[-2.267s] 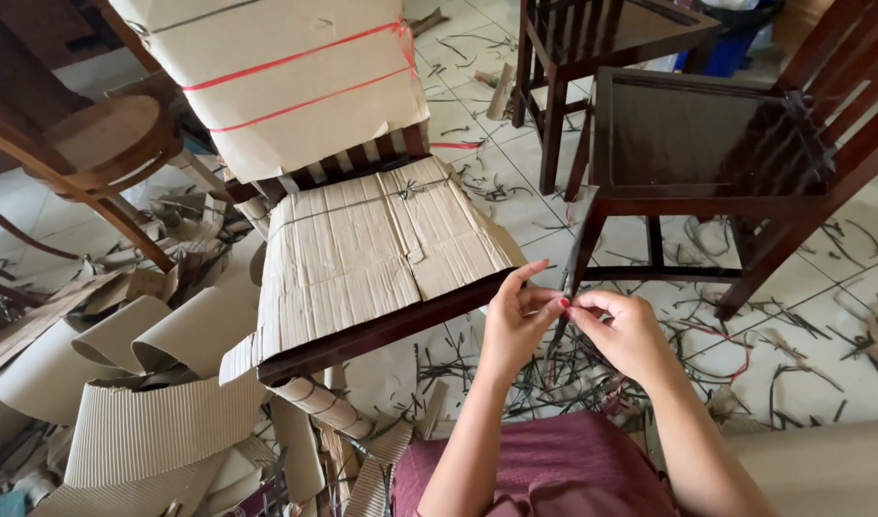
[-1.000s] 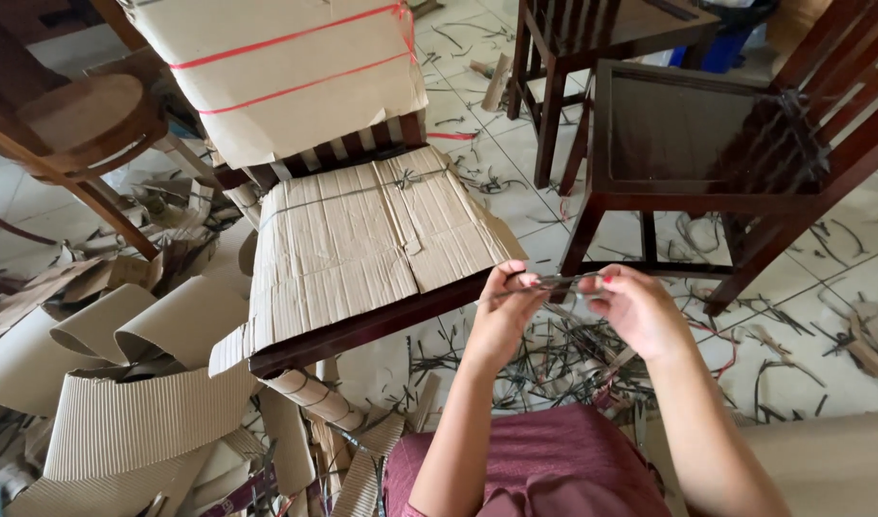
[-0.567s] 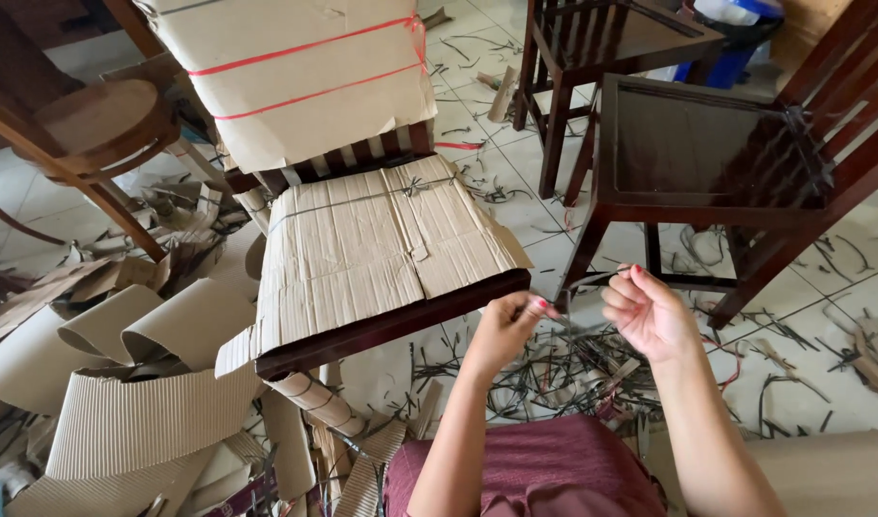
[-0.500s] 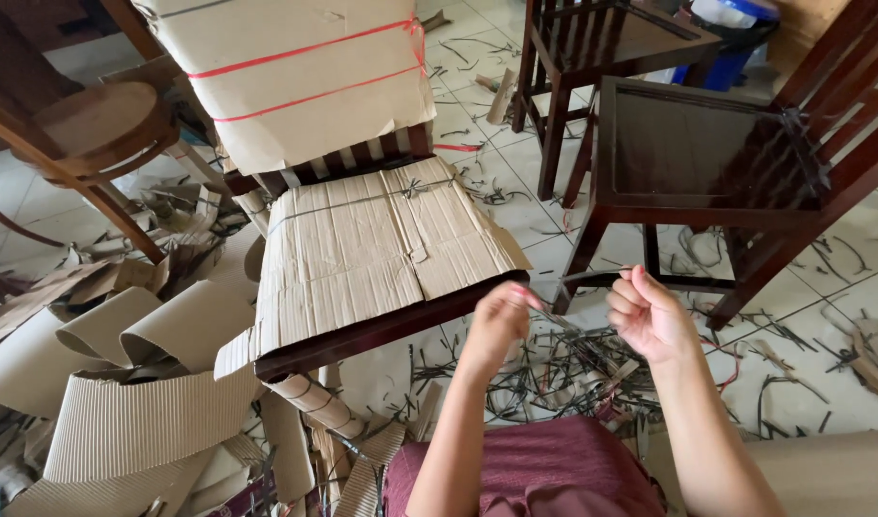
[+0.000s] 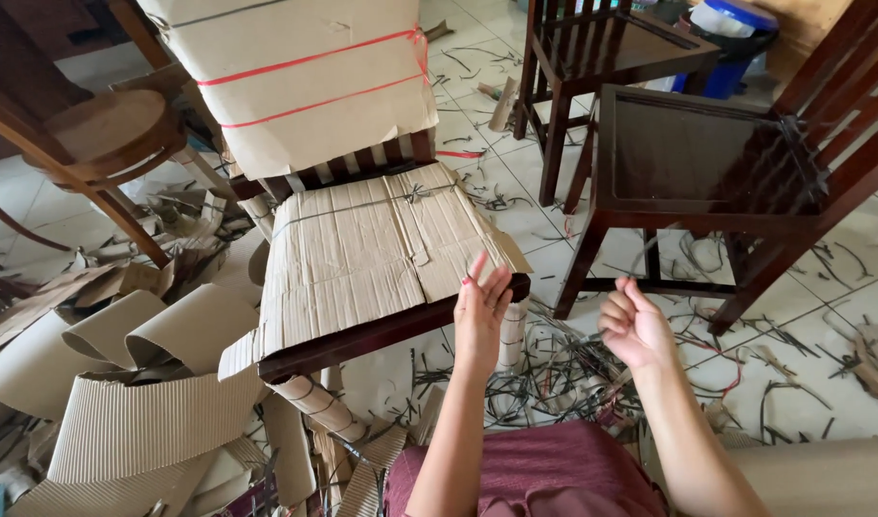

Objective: Wrapping a wooden chair seat with corrugated cardboard and securing it with string for protection during transport.

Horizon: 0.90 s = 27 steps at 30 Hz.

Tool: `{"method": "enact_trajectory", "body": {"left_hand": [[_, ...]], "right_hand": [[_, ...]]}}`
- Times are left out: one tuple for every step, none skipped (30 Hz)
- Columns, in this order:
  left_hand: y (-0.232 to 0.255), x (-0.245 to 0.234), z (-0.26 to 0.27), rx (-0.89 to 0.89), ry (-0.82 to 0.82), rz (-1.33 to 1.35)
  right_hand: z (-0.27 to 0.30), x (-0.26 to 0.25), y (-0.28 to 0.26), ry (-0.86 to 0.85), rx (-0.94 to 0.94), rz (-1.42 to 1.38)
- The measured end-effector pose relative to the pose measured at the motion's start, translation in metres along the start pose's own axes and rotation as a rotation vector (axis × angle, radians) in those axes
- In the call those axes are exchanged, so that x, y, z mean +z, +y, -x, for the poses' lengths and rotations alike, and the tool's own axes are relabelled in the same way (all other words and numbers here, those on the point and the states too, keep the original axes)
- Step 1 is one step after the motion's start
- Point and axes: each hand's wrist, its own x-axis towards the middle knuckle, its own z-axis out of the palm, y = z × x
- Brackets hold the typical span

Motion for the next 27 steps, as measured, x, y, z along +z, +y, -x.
{"method": "enact_trajectory", "body": {"left_hand": [[0.002,0.003,0.002,-0.072,-0.077,-0.072],[0.006,0.006,0.003,-0.14,-0.155,-0.144],[-0.006,0.003,0.003,-0.141,-0.156,-0.145],[-0.017,-0.001,0.005,-0.193,-0.269,-0.442],[-0.028,-0.006,0.006,-0.244,-0.381,-0.74],[-0.033,-0.002,0.014,-0.247,-0.38,-0.743],[-0.039,0.001,0.022,-0.193,-0.378,-0.56],[-0.046,0.004,0.032,-0.142,-0.375,-0.377],[-0.052,0.002,0.029,-0.149,-0.374,-0.379],[-0.059,0.002,0.026,-0.162,-0.276,-0.306],[-0.067,0.001,0.023,-0.174,-0.177,-0.235],[-0.066,-0.001,0.02,-0.18,-0.175,-0.237],[-0.065,-0.003,0.017,-0.12,-0.181,-0.262],[-0.064,-0.004,0.012,-0.053,-0.189,-0.288],[-0.061,-0.006,0.01,-0.051,-0.189,-0.289],[-0.058,-0.008,0.009,-0.038,-0.149,-0.293],[-0.055,-0.01,0.008,-0.026,-0.11,-0.296],[-0.048,-0.008,0.01,-0.027,-0.108,-0.298],[-0.04,-0.006,0.013,-0.007,-0.088,-0.359],[-0.034,-0.004,0.017,0.01,-0.067,-0.42],[-0.034,-0.003,0.015,0.005,-0.065,-0.421],[-0.034,-0.002,0.014,0.045,-0.091,-0.49],[-0.035,0.0,0.013,0.085,-0.118,-0.559],[-0.036,0.002,0.011,0.085,-0.118,-0.557],[-0.037,0.003,0.01,0.11,-0.125,-0.612],[-0.039,0.004,0.012,0.128,-0.131,-0.668],[-0.04,0.006,0.011,0.122,-0.129,-0.667]], "right_hand": [[0.002,0.007,0.0,-0.019,0.022,-0.041],[0.003,0.015,0.001,-0.042,0.044,-0.081],[-0.001,0.017,-0.001,-0.042,0.043,-0.083],[-0.004,0.018,-0.002,-0.062,0.056,-0.146],[-0.008,0.019,-0.002,-0.082,0.068,-0.21],[-0.008,0.026,-0.001,-0.08,0.069,-0.214],[-0.009,0.033,0.001,-0.125,0.085,-0.226],[-0.008,0.039,0.002,-0.167,0.1,-0.238],[-0.008,0.041,0.004,-0.162,0.1,-0.242],[-0.007,0.044,0.005,-0.176,0.105,-0.224],[-0.006,0.046,0.006,-0.189,0.11,-0.205],[-0.007,0.039,0.005,-0.184,0.11,-0.208],[-0.007,0.033,0.003,-0.173,0.093,-0.182],[-0.01,0.03,0.001,-0.168,0.076,-0.154],[-0.013,0.02,-0.002,-0.17,0.077,-0.155],[-0.015,0.01,-0.006,-0.142,0.057,-0.184],[-0.017,0.0,-0.009,-0.114,0.038,-0.212],[-0.016,-0.004,-0.011,-0.112,0.039,-0.214],[-0.016,-0.009,-0.013,-0.004,-0.066,0.001],[-0.013,-0.015,-0.015,0.109,-0.169,0.215],[-0.019,-0.029,-0.014,0.113,-0.166,0.214],[-0.024,-0.042,-0.014,0.321,-0.181,0.944],[-0.029,-0.055,-0.014,0.517,-0.178,1.678],[-0.004,-0.017,-0.006,0.517,-0.18,1.679],[0.025,0.021,0.006,0.477,-0.481,1.817],[0.064,0.055,0.023,0.43,-0.787,1.933],[0.074,0.076,0.027,0.432,-0.78,1.935]]}}
